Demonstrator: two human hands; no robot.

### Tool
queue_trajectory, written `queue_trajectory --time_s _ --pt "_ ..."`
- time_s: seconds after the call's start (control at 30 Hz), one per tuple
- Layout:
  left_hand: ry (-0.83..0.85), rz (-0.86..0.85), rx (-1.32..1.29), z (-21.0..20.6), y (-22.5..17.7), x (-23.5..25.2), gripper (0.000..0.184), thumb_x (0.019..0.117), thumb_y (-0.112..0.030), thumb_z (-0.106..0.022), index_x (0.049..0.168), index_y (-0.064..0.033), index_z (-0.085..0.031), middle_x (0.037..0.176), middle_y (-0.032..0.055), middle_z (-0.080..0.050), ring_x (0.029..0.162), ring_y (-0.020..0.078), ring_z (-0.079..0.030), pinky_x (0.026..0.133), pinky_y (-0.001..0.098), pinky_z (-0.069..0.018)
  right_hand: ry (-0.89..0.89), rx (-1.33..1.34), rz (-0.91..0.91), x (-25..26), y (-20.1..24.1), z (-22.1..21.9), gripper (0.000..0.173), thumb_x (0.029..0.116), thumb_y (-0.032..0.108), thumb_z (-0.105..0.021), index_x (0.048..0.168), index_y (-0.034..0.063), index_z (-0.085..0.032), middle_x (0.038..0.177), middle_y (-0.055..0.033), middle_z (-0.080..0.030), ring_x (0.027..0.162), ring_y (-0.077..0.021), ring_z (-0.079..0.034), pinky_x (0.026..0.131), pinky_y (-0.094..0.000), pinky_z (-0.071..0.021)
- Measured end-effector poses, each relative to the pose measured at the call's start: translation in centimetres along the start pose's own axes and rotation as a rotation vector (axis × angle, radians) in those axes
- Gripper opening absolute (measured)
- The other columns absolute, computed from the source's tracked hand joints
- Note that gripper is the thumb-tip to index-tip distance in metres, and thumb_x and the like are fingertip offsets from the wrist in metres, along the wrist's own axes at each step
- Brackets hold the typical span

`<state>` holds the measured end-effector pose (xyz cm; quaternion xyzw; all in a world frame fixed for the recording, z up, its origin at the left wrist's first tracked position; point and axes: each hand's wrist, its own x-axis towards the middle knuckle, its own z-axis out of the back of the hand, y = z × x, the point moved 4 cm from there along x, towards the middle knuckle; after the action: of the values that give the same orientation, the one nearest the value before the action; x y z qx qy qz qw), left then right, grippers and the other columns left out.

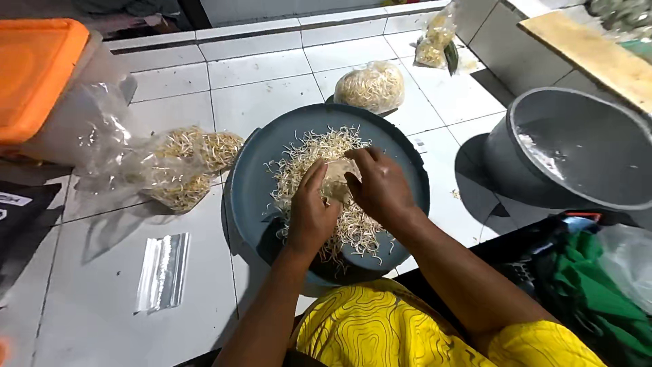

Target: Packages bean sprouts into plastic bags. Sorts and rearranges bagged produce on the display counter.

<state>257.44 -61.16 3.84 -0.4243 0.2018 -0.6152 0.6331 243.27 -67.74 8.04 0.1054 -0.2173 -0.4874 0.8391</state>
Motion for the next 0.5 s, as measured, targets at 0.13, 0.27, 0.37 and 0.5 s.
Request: queue_trajectory --time_s 0.13,0.27,0.37,0.5 --pt "-0.047 -0.050 -0.162 3.7 -2.0 -0.5 0.068 0.0838 0.005 -0.063 0.149 -0.0090 -0.052 0.161 0.0055 -0.041 0.091 0.0135 -0.071 0.057 0.0326 -0.0608 -0.116 0.240 0.108 1.9 -1.3 0.1 0.013 0.0979 0.022 -0.065 0.099 0.0118 -0.074 0.091 -0.0019 -0.070 0.081 -0.0140 -0.068 0.073 -0.0369 -0.0604" --pt "-0.092 0.101 -0.117 6.9 -0.3 -1.3 0.069 0.0855 0.006 -0.060 0.151 -0.0151 -0.051 0.159 0.0045 -0.044 0.069 0.0155 -0.068 0.052 0.0375 -0.0595 0.006 0.383 -0.037 2.6 -4.2 -2.4 0.038 0.0999 0.042 -0.064 0.117 0.0081 -0.067 0.096 -0.0057 -0.072 0.082 -0.0177 -0.071 0.074 -0.0428 -0.0614" --pt "-0.179 0.080 -0.175 8.1 0.2 -2.3 0.069 0.0854 0.004 -0.057 0.151 -0.0153 -0.051 0.160 0.0027 -0.042 0.058 0.0108 -0.061 0.046 0.0315 -0.0550 0.215 0.200 -0.095 1.0 -5.0 -7.8 0.061 0.0858 0.053 -0.077 0.131 0.0139 -0.064 0.128 -0.0165 -0.064 0.114 -0.0356 -0.064 0.093 -0.0600 -0.0553" --pt "-0.213 0.192 -0.188 7.8 2.4 -3.3 0.070 0.0843 0.006 -0.057 0.151 -0.0158 -0.052 0.160 0.0023 -0.042 0.052 0.0112 -0.058 0.044 0.0323 -0.0547 0.284 0.001 0.128 -3.1 -1.3 -14.0 0.088 0.0652 0.075 -0.081 0.140 0.0346 -0.059 0.152 -0.0167 -0.047 0.133 -0.0427 -0.049 0.093 -0.0670 -0.0481"
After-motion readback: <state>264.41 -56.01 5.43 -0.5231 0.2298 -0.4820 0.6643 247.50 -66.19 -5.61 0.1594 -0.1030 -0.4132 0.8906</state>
